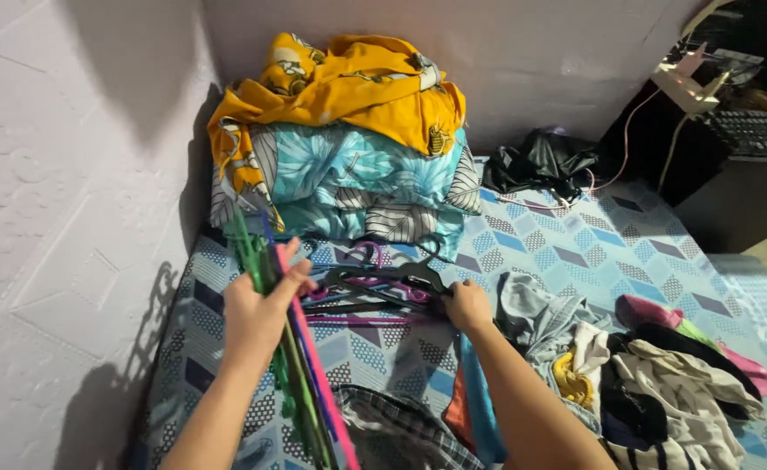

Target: Organizing a pile of laundry and hangers on a bed and then hanging them up.

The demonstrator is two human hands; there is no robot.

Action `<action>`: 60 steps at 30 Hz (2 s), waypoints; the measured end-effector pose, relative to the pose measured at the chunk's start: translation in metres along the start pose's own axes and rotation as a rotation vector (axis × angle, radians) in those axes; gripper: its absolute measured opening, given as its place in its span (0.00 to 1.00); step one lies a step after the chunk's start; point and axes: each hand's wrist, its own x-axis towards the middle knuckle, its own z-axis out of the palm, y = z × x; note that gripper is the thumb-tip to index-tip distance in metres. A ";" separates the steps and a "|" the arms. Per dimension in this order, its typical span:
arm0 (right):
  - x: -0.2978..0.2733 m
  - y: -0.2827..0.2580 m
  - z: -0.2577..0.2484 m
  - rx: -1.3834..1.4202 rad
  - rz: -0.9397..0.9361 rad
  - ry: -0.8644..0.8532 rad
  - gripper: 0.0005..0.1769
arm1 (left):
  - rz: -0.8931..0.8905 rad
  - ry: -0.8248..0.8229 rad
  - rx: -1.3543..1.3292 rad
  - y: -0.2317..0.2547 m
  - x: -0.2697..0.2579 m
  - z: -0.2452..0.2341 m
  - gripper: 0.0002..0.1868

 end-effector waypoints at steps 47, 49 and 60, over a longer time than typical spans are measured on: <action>-0.105 -0.234 -0.141 0.471 -0.531 -0.012 0.09 | 0.107 0.215 0.177 -0.037 0.029 -0.046 0.16; -0.125 -0.251 -0.160 0.463 -0.538 -0.006 0.09 | -0.049 0.238 0.352 -0.037 0.027 -0.039 0.23; -0.005 -0.184 -0.027 0.545 -0.413 -0.275 0.22 | 0.032 0.320 0.042 0.000 0.020 -0.053 0.12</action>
